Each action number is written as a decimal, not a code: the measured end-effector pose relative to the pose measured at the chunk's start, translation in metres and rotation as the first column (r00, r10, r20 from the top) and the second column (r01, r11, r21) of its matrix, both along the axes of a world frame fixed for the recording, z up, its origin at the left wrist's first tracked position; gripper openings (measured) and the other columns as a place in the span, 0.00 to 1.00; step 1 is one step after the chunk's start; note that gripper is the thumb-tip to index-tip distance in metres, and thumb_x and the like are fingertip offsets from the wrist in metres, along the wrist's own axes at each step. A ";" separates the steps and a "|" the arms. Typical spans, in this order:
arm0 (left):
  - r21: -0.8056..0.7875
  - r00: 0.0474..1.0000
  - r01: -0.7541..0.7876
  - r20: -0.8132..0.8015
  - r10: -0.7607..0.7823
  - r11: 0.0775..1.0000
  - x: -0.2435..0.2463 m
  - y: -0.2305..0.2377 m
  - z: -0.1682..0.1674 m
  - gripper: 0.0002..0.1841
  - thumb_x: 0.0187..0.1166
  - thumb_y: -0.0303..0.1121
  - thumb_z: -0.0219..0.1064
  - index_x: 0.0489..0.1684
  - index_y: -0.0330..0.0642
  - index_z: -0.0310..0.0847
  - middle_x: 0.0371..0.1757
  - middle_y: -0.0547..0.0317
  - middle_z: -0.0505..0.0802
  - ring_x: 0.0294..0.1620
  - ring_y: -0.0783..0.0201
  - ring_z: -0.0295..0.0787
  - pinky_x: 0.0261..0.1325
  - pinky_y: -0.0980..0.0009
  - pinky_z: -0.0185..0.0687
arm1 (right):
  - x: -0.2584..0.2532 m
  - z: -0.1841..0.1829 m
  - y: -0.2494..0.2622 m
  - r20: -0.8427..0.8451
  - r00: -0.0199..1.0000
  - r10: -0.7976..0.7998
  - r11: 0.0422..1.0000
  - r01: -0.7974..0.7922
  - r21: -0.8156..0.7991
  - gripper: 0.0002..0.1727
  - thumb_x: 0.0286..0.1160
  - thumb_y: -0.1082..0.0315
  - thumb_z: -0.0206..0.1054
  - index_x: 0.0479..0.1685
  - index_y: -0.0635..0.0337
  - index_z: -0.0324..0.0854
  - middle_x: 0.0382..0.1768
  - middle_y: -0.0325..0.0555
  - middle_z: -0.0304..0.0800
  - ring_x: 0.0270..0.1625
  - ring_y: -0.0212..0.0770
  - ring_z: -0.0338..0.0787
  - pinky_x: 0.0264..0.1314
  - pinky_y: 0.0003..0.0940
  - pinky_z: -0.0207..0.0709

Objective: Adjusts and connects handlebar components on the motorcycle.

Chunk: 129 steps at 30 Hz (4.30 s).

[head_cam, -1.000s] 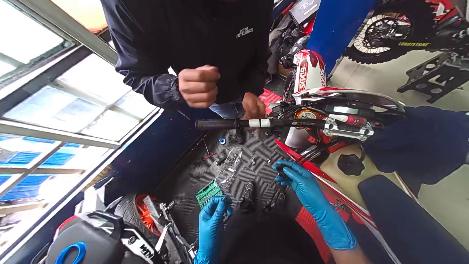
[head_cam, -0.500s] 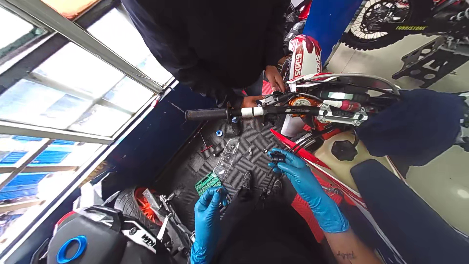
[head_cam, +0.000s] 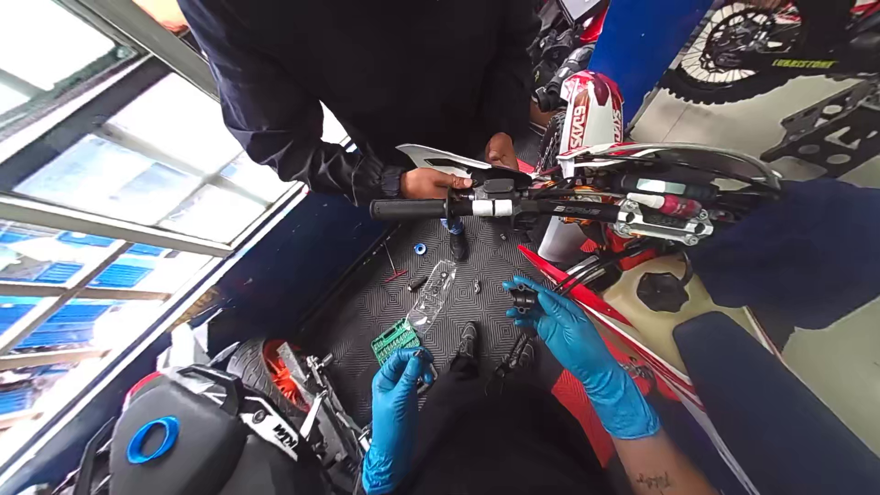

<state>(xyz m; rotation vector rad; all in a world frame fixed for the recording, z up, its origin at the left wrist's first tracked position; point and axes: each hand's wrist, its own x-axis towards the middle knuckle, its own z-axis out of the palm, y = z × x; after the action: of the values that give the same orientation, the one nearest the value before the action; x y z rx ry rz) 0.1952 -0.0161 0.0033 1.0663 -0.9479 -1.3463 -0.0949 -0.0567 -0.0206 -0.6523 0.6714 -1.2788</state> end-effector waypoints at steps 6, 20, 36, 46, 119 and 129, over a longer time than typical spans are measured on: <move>0.011 1.000 -0.022 -0.005 0.022 1.000 0.002 0.000 0.000 0.10 0.82 0.38 0.69 0.39 0.41 0.92 0.34 0.54 0.94 0.32 0.70 0.89 0.41 0.77 0.86 | 0.007 -0.005 -0.009 0.117 0.993 -0.008 0.998 0.001 0.061 0.25 0.94 0.67 0.40 0.80 0.67 0.73 0.70 0.58 0.84 0.53 0.44 0.93 0.53 0.35 0.89; 0.028 0.999 -0.037 -0.001 0.037 0.999 0.005 -0.003 -0.003 0.10 0.81 0.39 0.71 0.38 0.43 0.93 0.33 0.56 0.94 0.32 0.70 0.89 0.42 0.76 0.87 | 0.012 -0.009 -0.019 0.171 0.985 0.007 0.997 -0.021 0.080 0.25 0.96 0.60 0.43 0.74 0.65 0.79 0.70 0.58 0.85 0.54 0.43 0.93 0.54 0.34 0.88; 0.027 1.000 -0.015 0.026 0.014 1.000 0.009 -0.009 -0.001 0.10 0.83 0.37 0.69 0.38 0.43 0.92 0.33 0.56 0.95 0.32 0.70 0.90 0.41 0.76 0.87 | 0.013 -0.007 -0.022 0.134 0.990 0.040 0.990 -0.057 0.130 0.26 0.94 0.64 0.38 0.74 0.64 0.78 0.66 0.57 0.87 0.51 0.43 0.92 0.52 0.34 0.88; 0.025 0.999 0.043 0.030 -0.043 0.999 -0.010 -0.023 -0.005 0.10 0.80 0.39 0.72 0.39 0.42 0.92 0.34 0.55 0.94 0.31 0.69 0.89 0.41 0.75 0.87 | 0.019 -0.004 -0.021 0.180 0.981 0.078 0.983 -0.105 0.147 0.26 0.96 0.63 0.40 0.76 0.67 0.75 0.71 0.60 0.84 0.57 0.46 0.93 0.55 0.35 0.89; -0.014 0.592 -0.541 0.704 0.393 0.841 0.140 0.027 -0.256 0.21 0.73 0.43 0.77 0.50 0.32 0.86 0.40 0.58 0.94 0.43 0.72 0.90 0.58 0.72 0.85 | 0.290 -0.321 -0.017 -0.025 0.967 0.253 0.902 -0.227 0.366 0.19 0.89 0.75 0.45 0.66 0.69 0.78 0.58 0.55 0.90 0.51 0.42 0.91 0.51 0.36 0.88; 0.216 0.629 -0.638 0.700 0.338 0.739 0.166 0.064 -0.339 0.17 0.79 0.42 0.70 0.49 0.33 0.86 0.39 0.61 0.94 0.39 0.78 0.90 0.50 0.78 0.88 | 0.252 -0.519 -0.084 -0.369 0.835 0.408 0.839 -0.183 0.512 0.19 0.88 0.74 0.49 0.69 0.68 0.79 0.59 0.52 0.91 0.49 0.38 0.91 0.41 0.30 0.84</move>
<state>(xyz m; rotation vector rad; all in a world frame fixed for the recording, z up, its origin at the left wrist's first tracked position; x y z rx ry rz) 0.3613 0.0478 -0.3356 2.0664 -0.6949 -0.7204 0.1575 -0.1407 -0.5401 -0.6414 1.1764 -0.6163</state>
